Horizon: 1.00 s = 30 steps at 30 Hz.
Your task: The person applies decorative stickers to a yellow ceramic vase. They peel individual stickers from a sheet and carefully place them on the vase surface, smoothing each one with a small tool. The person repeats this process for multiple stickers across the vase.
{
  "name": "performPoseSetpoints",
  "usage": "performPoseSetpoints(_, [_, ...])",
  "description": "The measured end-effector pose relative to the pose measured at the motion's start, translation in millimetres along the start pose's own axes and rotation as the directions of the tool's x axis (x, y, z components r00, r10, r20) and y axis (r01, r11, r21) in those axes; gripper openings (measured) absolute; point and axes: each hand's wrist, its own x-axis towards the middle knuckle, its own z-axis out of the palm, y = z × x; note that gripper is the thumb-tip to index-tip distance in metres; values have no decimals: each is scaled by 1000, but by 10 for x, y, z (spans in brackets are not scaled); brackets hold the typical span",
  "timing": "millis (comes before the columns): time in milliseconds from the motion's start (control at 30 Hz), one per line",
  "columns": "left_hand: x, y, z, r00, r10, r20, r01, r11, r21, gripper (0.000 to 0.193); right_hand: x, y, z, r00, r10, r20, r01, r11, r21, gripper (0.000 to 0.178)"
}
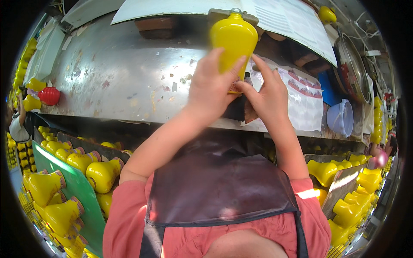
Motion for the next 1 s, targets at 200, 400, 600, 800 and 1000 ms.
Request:
performPoseSetpoints(200, [-97, -196, -34, 952, -193, 239, 245, 946, -212, 98, 55, 221, 33, 940, 294, 176, -326, 924, 200, 82])
performPoseSetpoints(400, [-102, -107, -5, 986, -82, 147, 87, 996, -30, 103, 44, 293, -18, 903, 264, 339, -333, 929, 163, 64])
performPoseSetpoints(600, [-203, -278, -43, 950, -135, 281, 224, 922, -315, 92, -50, 382, 18, 799, 339, 497, -550, 747, 374, 31])
performPoseSetpoints(800, [-211, -237, 86, 887, -358, 291, 461, 658, -596, 81, -65, 345, -43, 695, 315, 647, -686, 560, 465, 27])
performPoseSetpoints(1000, [-222, -142, 120, 887, -396, 240, 454, 641, -620, 82, -102, 199, 81, 897, 336, 288, -429, 821, 378, 50])
